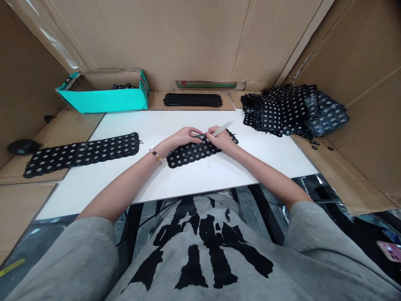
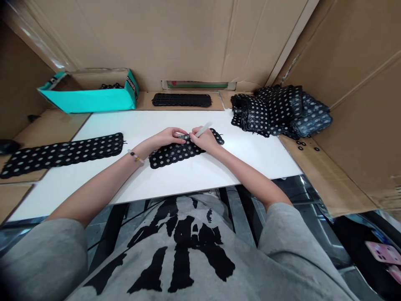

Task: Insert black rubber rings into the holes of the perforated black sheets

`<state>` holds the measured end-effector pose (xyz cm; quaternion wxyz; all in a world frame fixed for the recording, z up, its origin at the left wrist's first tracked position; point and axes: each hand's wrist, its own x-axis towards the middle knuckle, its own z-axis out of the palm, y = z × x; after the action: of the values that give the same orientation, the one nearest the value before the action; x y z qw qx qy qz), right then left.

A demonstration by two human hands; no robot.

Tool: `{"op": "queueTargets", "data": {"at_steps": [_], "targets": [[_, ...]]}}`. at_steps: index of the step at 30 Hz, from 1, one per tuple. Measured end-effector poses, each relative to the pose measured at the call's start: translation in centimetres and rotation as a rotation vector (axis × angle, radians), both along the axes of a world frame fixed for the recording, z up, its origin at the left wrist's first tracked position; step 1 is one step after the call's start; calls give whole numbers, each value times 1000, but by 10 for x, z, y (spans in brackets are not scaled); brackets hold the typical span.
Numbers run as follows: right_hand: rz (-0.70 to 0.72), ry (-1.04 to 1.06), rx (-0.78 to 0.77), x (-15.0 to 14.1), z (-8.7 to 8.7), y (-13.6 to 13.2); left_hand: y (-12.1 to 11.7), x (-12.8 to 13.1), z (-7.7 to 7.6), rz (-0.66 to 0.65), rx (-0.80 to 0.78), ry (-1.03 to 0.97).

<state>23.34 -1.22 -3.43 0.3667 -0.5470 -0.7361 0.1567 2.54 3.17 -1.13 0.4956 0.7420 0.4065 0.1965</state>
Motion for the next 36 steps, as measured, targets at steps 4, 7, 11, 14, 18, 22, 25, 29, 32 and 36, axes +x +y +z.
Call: {"op": "queueTargets", "data": {"at_steps": [4, 7, 11, 14, 18, 22, 25, 29, 32, 36], "targets": [[-9, 156, -113, 9, 9, -2, 1, 0, -4, -42, 89, 41], [55, 256, -99, 4, 11, -3, 2, 2, -7, -61, 141, 44], [71, 245, -98, -4, 5, -3, 1, 4, -7, -65, 159, 40], [56, 241, -84, -6, 0, -1, -1, 4, -5, -55, 135, 33], [52, 239, -72, -6, -3, -2, -6, 5, -2, -43, 97, 23], [26, 181, -35, -10, -4, -7, -7, 5, 1, -42, 46, 28], [-30, 79, -25, -15, -2, -11, -3, 4, 3, -58, 2, 58], [-94, -29, -13, -18, 1, -13, 3, 1, 5, -105, -8, 93], [-81, -38, 25, -18, 1, -13, 2, 0, 7, -120, -2, 90], [-59, 80, 10, -16, 0, -11, -1, 0, 7, -111, 28, 103]]}}
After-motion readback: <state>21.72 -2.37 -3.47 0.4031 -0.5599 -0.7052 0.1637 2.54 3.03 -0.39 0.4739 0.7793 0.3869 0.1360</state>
